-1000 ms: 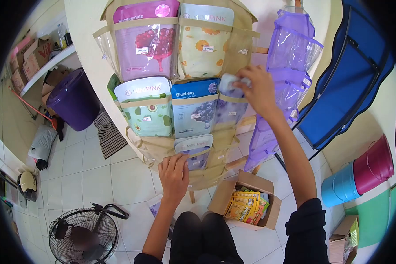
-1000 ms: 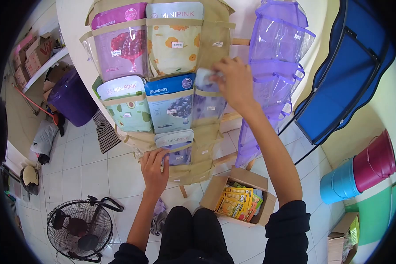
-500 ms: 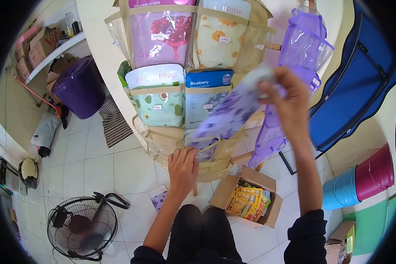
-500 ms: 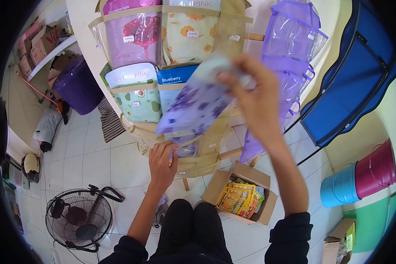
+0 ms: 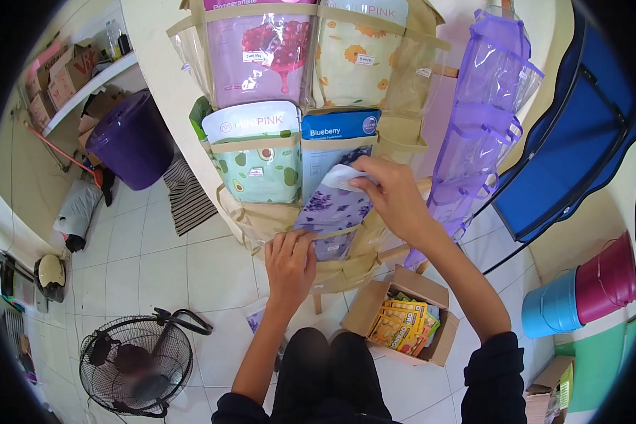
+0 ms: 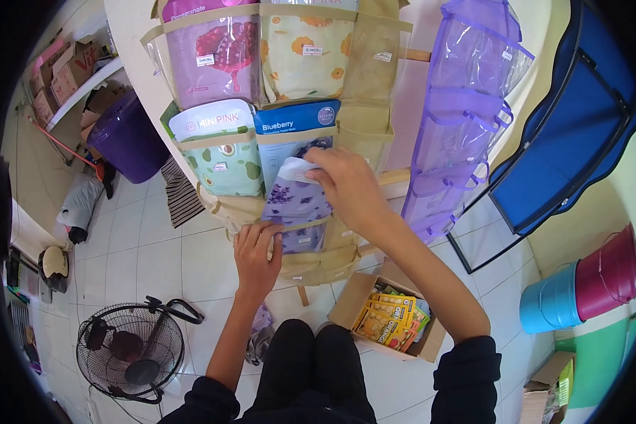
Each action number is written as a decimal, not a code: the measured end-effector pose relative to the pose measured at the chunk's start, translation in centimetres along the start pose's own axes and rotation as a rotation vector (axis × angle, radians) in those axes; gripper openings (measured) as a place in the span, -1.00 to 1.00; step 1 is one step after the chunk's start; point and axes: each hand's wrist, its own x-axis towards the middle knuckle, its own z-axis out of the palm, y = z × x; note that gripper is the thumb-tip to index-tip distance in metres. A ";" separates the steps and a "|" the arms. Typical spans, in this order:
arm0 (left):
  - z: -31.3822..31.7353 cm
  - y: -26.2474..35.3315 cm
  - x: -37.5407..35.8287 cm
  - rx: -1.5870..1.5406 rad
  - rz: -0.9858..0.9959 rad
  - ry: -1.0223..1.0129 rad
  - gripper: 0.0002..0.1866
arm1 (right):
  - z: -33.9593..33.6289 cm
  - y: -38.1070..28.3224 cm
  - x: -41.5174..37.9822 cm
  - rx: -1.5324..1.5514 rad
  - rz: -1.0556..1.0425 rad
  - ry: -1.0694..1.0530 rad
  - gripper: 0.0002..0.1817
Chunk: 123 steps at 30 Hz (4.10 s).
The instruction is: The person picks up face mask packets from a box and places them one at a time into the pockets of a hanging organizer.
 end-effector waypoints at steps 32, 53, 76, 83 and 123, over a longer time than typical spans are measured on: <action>0.1 -2.9 -3.8 -0.089 -0.214 0.193 -0.71 | 6.0 0.6 -4.7 0.036 -0.107 0.135 -0.75; 8.7 -19.8 -38.7 0.222 -1.441 -0.230 -0.44 | 6.6 -1.3 -23.4 0.302 0.903 0.136 -0.79; -0.8 0.1 -0.2 -0.142 0.040 -0.007 -0.59 | -2.9 -3.1 -4.5 0.523 0.548 0.125 -0.84; -0.4 0.0 0.2 0.049 -0.019 -0.010 -0.68 | -0.2 -0.3 -2.6 0.457 0.418 0.014 -0.82; 0.1 -2.7 -0.6 -0.163 -0.008 0.067 -0.86 | 8.6 3.0 -2.4 -0.140 0.000 -0.343 -0.76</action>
